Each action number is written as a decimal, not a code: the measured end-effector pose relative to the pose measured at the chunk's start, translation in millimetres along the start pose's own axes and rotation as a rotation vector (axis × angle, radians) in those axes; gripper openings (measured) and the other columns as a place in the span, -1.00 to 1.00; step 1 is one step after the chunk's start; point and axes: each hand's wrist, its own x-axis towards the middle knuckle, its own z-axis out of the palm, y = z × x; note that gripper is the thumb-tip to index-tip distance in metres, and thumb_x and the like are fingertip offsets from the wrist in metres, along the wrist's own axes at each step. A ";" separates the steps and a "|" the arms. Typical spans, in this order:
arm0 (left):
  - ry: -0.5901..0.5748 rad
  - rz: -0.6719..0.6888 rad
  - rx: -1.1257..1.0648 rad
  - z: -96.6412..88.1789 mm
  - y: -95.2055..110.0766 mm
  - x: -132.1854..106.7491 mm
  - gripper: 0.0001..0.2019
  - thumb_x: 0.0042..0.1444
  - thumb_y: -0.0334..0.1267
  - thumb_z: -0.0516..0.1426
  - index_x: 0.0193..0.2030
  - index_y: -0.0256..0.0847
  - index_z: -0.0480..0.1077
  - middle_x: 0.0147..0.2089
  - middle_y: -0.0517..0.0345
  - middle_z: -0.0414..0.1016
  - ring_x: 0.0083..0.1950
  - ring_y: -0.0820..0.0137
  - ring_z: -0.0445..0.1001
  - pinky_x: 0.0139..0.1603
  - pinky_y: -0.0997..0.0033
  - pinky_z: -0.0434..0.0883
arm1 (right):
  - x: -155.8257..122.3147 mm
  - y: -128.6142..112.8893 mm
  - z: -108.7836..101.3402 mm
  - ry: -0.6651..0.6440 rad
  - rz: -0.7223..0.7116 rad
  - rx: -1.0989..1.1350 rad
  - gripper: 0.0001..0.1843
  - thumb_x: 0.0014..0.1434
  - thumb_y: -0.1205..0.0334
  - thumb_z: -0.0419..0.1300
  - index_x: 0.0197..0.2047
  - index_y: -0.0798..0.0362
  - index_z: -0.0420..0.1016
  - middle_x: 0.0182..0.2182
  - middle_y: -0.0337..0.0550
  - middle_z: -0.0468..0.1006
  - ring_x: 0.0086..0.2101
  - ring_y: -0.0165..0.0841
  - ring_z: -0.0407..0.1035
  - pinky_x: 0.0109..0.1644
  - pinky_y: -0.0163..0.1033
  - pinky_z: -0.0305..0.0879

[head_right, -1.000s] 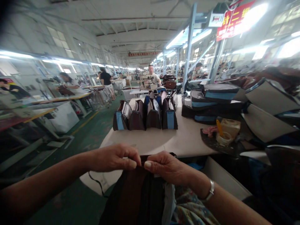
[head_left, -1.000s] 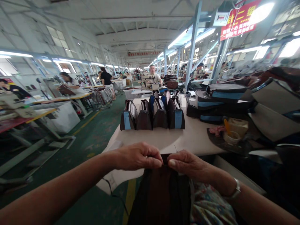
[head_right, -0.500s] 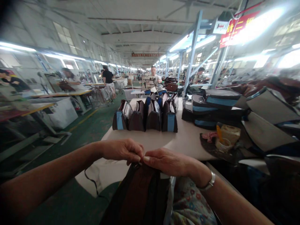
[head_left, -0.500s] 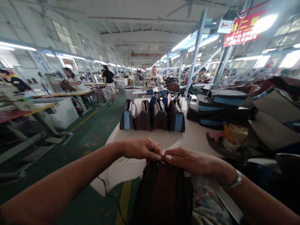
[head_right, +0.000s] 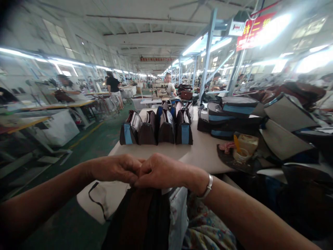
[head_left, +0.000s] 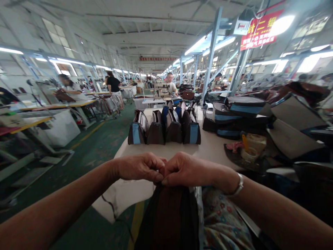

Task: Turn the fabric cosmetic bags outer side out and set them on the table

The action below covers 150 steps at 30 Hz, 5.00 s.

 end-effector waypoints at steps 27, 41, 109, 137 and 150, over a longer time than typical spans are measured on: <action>0.229 -0.397 0.079 50.1 24.9 17.0 -0.70 0.19 -0.03 0.13 -0.34 -0.26 0.42 -0.50 0.30 0.13 -0.48 0.50 0.05 -0.49 0.43 -0.01 | -31.3 52.8 25.0 0.363 -0.068 0.222 -0.94 -0.08 0.41 0.18 -0.52 0.18 0.47 -0.64 -0.37 0.27 -0.57 -0.55 0.05 -0.56 -0.46 -0.04; 0.422 -0.459 0.126 66.4 41.3 14.4 -0.88 -0.03 -0.28 0.10 -0.51 -0.25 0.37 -0.55 0.30 0.20 -0.49 0.49 0.16 -0.48 0.47 0.06 | -45.7 115.6 -33.8 0.099 -0.061 -0.238 -0.65 0.24 0.26 0.15 0.06 0.13 0.55 -0.03 -0.04 0.55 -0.05 -0.28 0.41 0.10 -0.23 0.28; 0.405 -0.122 -0.218 81.2 20.6 56.8 -0.88 -0.09 -0.28 0.22 -0.43 -0.30 0.45 -0.41 0.22 0.34 -0.37 0.45 0.23 -0.34 0.43 0.16 | -80.6 28.6 -7.4 0.251 0.006 0.131 -0.84 0.03 0.28 0.33 -0.32 0.14 0.46 -0.49 -0.34 0.37 -0.48 -0.50 0.13 -0.44 -0.37 0.03; 0.395 0.024 -0.084 92.1 21.5 17.1 -0.54 0.40 -0.04 -0.04 -0.30 -0.27 0.55 -0.34 0.20 0.32 -0.30 0.46 0.30 -0.26 0.45 0.24 | -87.0 19.1 12.8 0.227 -0.503 -0.195 -0.82 0.23 0.46 0.15 -0.20 0.08 0.55 -0.30 -0.12 0.39 -0.32 -0.44 0.32 -0.27 -0.36 0.26; 0.465 -0.019 0.014 109.9 45.1 25.9 -0.89 0.04 -0.42 0.17 -0.49 -0.26 0.43 -0.34 0.23 0.41 -0.29 0.46 0.38 -0.29 0.49 0.27 | -95.5 10.3 8.8 0.289 -0.218 0.127 -0.66 0.43 0.13 0.00 -0.25 0.13 0.47 -0.36 -0.16 0.42 -0.32 -0.39 0.32 -0.22 -0.30 0.23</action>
